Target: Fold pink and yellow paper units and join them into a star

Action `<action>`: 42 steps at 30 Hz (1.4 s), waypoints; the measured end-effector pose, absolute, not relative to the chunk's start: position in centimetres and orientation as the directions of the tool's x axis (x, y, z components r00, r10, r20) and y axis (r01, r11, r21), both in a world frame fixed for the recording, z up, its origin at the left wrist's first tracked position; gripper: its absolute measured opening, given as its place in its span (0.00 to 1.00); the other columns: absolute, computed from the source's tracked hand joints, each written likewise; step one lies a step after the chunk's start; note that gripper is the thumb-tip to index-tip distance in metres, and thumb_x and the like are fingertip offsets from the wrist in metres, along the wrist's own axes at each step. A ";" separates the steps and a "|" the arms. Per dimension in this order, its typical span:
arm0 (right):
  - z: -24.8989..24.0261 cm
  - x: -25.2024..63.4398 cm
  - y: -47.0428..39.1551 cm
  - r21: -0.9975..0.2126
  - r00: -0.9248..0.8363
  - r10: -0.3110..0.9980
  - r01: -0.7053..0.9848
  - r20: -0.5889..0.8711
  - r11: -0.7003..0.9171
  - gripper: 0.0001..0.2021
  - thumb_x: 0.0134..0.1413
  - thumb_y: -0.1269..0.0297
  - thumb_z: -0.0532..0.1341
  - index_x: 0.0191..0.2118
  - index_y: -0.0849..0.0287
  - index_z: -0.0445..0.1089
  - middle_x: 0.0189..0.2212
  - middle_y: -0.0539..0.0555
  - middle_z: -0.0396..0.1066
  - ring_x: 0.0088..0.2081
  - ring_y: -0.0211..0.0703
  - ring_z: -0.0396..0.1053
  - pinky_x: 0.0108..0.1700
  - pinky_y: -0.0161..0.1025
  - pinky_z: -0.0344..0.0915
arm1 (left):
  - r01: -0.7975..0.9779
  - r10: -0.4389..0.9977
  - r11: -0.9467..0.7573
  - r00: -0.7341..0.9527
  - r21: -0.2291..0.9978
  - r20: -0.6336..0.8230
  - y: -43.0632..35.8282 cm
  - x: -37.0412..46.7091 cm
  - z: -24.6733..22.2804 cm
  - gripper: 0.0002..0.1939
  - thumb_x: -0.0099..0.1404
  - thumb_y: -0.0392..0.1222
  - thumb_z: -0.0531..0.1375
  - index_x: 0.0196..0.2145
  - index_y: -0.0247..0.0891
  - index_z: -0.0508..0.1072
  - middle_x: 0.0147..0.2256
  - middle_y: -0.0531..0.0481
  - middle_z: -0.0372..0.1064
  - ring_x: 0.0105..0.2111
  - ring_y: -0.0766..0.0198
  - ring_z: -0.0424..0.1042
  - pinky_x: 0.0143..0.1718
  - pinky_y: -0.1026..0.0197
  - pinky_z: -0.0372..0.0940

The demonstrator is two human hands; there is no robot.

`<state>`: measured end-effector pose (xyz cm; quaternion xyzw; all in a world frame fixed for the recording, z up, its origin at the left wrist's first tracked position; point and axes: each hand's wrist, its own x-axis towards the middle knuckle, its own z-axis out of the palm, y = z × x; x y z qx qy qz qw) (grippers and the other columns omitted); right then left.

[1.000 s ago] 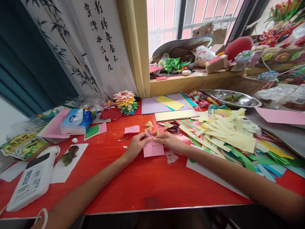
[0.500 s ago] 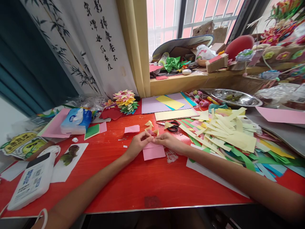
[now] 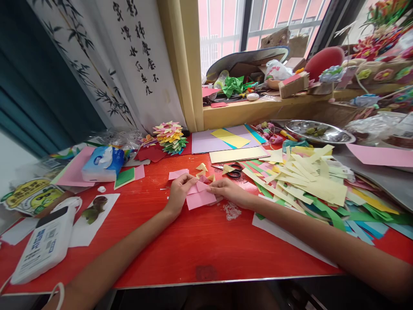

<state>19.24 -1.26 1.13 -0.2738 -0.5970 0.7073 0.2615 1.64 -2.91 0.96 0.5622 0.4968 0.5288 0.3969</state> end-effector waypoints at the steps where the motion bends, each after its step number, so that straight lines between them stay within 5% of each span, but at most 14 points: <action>1: 1.1 19.2 -1.3 -0.980 -0.704 0.704 -0.061 -0.092 -0.190 0.11 0.49 0.58 0.59 0.26 0.62 0.64 0.24 0.51 0.67 0.26 0.35 0.68 0.35 0.37 0.66 | 0.120 0.973 -0.200 -0.091 0.973 0.211 -2.8 1.5 0.9 0.11 0.55 0.44 0.57 0.23 0.34 0.65 0.23 0.56 0.58 0.24 0.71 0.56 0.26 0.68 0.52; 6: 0.5 18.9 -1.2 -0.957 -0.653 0.752 -0.154 -0.089 -0.247 0.10 0.49 0.59 0.59 0.31 0.63 0.64 0.25 0.53 0.70 0.30 0.38 0.72 0.39 0.39 0.68 | 0.041 0.956 -0.219 -0.190 0.975 0.223 -2.4 1.3 0.6 0.10 0.56 0.46 0.57 0.27 0.36 0.64 0.21 0.57 0.57 0.20 0.73 0.52 0.21 0.68 0.49; 13: -0.5 18.7 -0.8 -0.944 -0.509 0.860 -0.293 0.020 -0.152 0.13 0.48 0.57 0.59 0.34 0.63 0.66 0.26 0.52 0.68 0.26 0.35 0.67 0.31 0.35 0.67 | 0.171 0.988 -0.148 0.064 0.974 0.139 -3.0 2.0 1.0 0.12 0.55 0.48 0.58 0.25 0.36 0.63 0.19 0.58 0.57 0.17 0.75 0.50 0.18 0.68 0.46; 17: -0.3 18.8 -1.0 -0.985 -0.573 0.820 -0.151 0.015 -0.087 0.14 0.50 0.55 0.56 0.36 0.63 0.66 0.25 0.51 0.68 0.24 0.35 0.65 0.29 0.36 0.65 | 0.236 0.987 -0.116 0.137 0.965 0.085 -3.0 2.0 0.9 0.15 0.54 0.51 0.57 0.23 0.36 0.63 0.18 0.58 0.54 0.16 0.75 0.49 0.17 0.68 0.44; 20: -0.1 19.0 -1.3 -0.990 -0.495 0.859 -0.028 0.132 0.137 0.13 0.53 0.57 0.54 0.35 0.62 0.67 0.26 0.50 0.67 0.25 0.35 0.63 0.28 0.33 0.60 | 0.247 0.988 -0.086 0.142 0.965 0.052 -2.8 1.9 0.7 0.16 0.54 0.53 0.57 0.23 0.36 0.63 0.17 0.59 0.51 0.15 0.75 0.48 0.16 0.68 0.43; 29: 0.4 19.3 -2.0 -0.770 -0.489 0.801 0.340 0.347 0.540 0.20 0.58 0.64 0.45 0.55 0.55 0.59 0.31 0.50 0.69 0.28 0.36 0.62 0.32 0.33 0.57 | 0.201 0.984 -0.044 0.178 0.979 0.007 -3.0 1.8 0.9 0.16 0.54 0.53 0.57 0.24 0.36 0.64 0.14 0.60 0.50 0.13 0.76 0.47 0.15 0.68 0.41; 33: 0.7 19.3 -2.2 -0.784 -0.519 0.791 0.320 0.324 0.532 0.21 0.57 0.63 0.48 0.56 0.56 0.58 0.32 0.51 0.70 0.29 0.37 0.63 0.32 0.34 0.58 | 0.196 0.981 -0.053 0.194 0.979 0.014 -3.1 1.7 0.9 0.15 0.55 0.52 0.57 0.24 0.36 0.63 0.14 0.59 0.51 0.13 0.75 0.48 0.15 0.68 0.41; 38: 0.8 19.3 -2.2 -0.909 -0.467 0.833 0.128 0.297 0.396 0.18 0.57 0.57 0.49 0.48 0.56 0.67 0.43 0.53 0.69 0.42 0.41 0.64 0.42 0.36 0.59 | 0.231 0.979 -0.052 0.205 0.971 0.003 -3.2 2.0 1.3 0.16 0.56 0.52 0.56 0.24 0.36 0.62 0.14 0.60 0.50 0.13 0.75 0.48 0.16 0.68 0.43; 42: 0.5 19.2 -1.7 -0.962 -0.413 0.879 0.028 0.238 0.273 0.13 0.54 0.58 0.53 0.39 0.60 0.69 0.34 0.54 0.70 0.34 0.38 0.65 0.35 0.34 0.60 | 0.260 0.973 -0.097 0.228 0.961 0.037 -3.4 2.1 1.3 0.15 0.56 0.51 0.56 0.22 0.36 0.61 0.14 0.59 0.51 0.14 0.75 0.49 0.17 0.68 0.45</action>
